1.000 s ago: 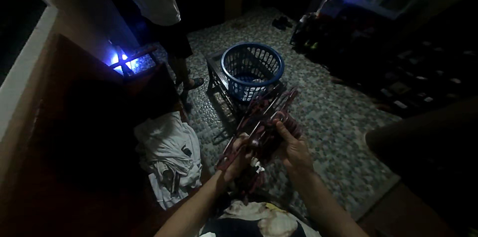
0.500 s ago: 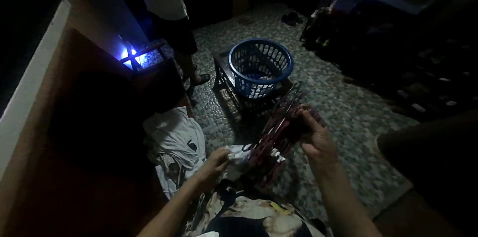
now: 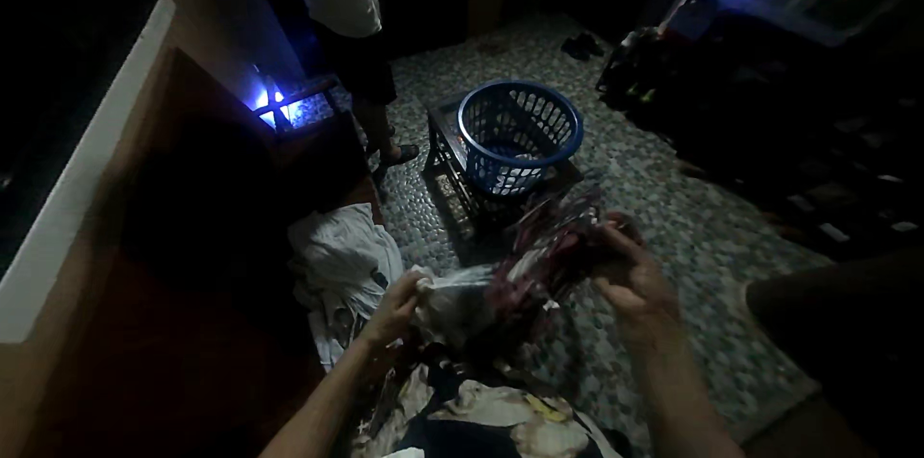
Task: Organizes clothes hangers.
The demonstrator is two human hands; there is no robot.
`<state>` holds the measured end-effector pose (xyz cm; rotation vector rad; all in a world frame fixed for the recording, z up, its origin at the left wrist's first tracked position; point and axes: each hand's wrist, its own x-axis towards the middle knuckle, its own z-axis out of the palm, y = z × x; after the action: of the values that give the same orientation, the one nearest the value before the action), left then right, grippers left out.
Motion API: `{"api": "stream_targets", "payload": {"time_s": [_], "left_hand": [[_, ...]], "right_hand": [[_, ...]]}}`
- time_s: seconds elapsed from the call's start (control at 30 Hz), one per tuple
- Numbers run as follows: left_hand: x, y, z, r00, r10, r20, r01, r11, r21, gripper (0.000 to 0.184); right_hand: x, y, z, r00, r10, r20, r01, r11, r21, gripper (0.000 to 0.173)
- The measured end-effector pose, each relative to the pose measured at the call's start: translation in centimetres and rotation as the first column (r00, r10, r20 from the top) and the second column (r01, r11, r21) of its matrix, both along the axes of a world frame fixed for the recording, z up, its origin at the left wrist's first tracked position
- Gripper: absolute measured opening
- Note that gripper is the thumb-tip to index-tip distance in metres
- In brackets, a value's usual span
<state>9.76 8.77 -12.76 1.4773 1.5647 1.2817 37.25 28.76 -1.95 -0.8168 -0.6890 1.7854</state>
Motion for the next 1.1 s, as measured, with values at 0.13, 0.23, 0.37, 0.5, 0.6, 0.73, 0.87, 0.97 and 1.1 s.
{"api": "stream_targets", "payload": {"time_s": [0.13, 0.23, 0.37, 0.5, 0.6, 0.73, 0.87, 0.97, 1.1], "left_hand": [[-0.2, 0.0, 0.3, 0.989, 0.094, 0.111, -0.099, 0.994, 0.043, 0.025], [1.6, 1.5, 1.4, 0.976, 0.055, 0.208, -0.079, 0.991, 0.105, 0.028], [4.9, 2.5, 2.7, 0.969, -0.029, 0.246, 0.056, 0.993, -0.1, 0.034], [4.9, 3.2, 2.3, 0.856, 0.005, 0.517, 0.1, 0.98, -0.174, 0.039], [4.3, 3.7, 2.5, 0.863, -0.058, 0.501, 0.167, 0.97, -0.177, 0.041], [5.4, 4.6, 3.4, 0.915, 0.066, 0.397, 0.081, 0.936, -0.342, 0.055], [6.2, 5.9, 2.6, 0.861, 0.304, 0.409, -0.046, 0.846, -0.532, 0.043], [6.9, 5.6, 1.5, 0.783, 0.27, 0.561, 0.0, 0.901, -0.434, 0.027], [6.7, 6.1, 2.9, 0.75, 0.152, 0.644, -0.033, 0.981, -0.194, 0.032]], "right_hand": [[-1.1, -0.6, 1.4, 0.987, -0.079, -0.138, 0.079, 0.997, -0.003, 0.019], [-1.9, -0.3, 0.6, 0.958, -0.136, -0.252, 0.148, 0.989, 0.029, 0.02], [-3.0, -1.2, 0.6, 0.969, -0.164, -0.186, 0.186, 0.977, 0.107, 0.023], [-2.9, -1.9, 0.4, 0.983, -0.127, -0.133, 0.147, 0.976, 0.16, 0.019], [-2.4, -1.9, -0.4, 0.981, -0.02, -0.193, 0.063, 0.974, 0.218, 0.016], [-2.3, -2.2, -1.0, 0.97, 0.047, -0.238, 0.013, 0.969, 0.245, 0.027], [-2.6, -3.1, -1.7, 0.972, 0.072, -0.225, 0.009, 0.941, 0.339, 0.018], [-2.7, -3.6, -1.0, 0.948, 0.061, -0.313, 0.043, 0.948, 0.315, 0.019], [-2.0, -3.0, -0.2, 0.947, 0.145, -0.285, -0.029, 0.926, 0.376, 0.017]]}}
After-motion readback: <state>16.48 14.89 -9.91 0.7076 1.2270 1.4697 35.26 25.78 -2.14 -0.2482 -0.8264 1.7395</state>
